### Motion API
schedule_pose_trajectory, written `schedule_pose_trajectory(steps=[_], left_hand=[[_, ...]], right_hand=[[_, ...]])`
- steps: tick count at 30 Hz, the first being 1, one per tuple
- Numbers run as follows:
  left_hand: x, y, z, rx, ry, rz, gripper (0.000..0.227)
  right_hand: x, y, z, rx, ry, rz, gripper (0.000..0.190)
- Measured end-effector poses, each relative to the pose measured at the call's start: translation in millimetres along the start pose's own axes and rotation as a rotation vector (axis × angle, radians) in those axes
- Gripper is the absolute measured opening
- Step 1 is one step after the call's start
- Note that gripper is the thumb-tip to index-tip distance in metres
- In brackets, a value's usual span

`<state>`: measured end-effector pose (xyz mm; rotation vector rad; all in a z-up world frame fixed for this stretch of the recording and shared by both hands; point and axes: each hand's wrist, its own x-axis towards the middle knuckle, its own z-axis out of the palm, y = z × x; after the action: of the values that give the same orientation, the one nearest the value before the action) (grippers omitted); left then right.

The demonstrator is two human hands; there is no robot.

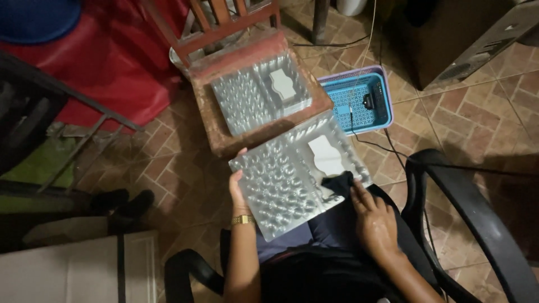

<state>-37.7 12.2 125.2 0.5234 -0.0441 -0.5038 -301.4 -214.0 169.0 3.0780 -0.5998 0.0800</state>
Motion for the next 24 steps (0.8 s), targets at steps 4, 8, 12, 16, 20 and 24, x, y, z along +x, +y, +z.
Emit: schedule_pose_trajectory(steps=[4,8,12,16,20,24], left_hand=[[-2.3,2.5,3.8,-0.004,-0.029,0.0,0.058],[-4.7,4.9,12.3,-0.021,-0.03,-0.007,0.055],[-5.4,0.8,4.6,-0.071,-0.015,-0.012,0.056],[4.3,-1.9,-8.0,-0.047,-0.039,0.002,0.06],[3.5,-4.1,-13.2,0.119,-0.04,0.006,0.064],[5.7,-3.8,-3.5,0.265,0.043,0.008,0.072]], right_hand=[[3.9,-10.1,-10.6,0.113,-0.133,-0.112,0.068],[8.6,-2.9,-13.7,0.012,-0.178,-0.043,0.074],[4.5,-1.8,-8.4,-0.084,-0.159,-0.067,0.075],[9.2,-4.7,-11.2,0.004,-0.158,-0.189,0.076],[20.3,13.0,-11.9,0.302,0.039,-0.117,0.07],[15.3,-27.8,-64.2,0.658,0.002,-0.202,0.051]])
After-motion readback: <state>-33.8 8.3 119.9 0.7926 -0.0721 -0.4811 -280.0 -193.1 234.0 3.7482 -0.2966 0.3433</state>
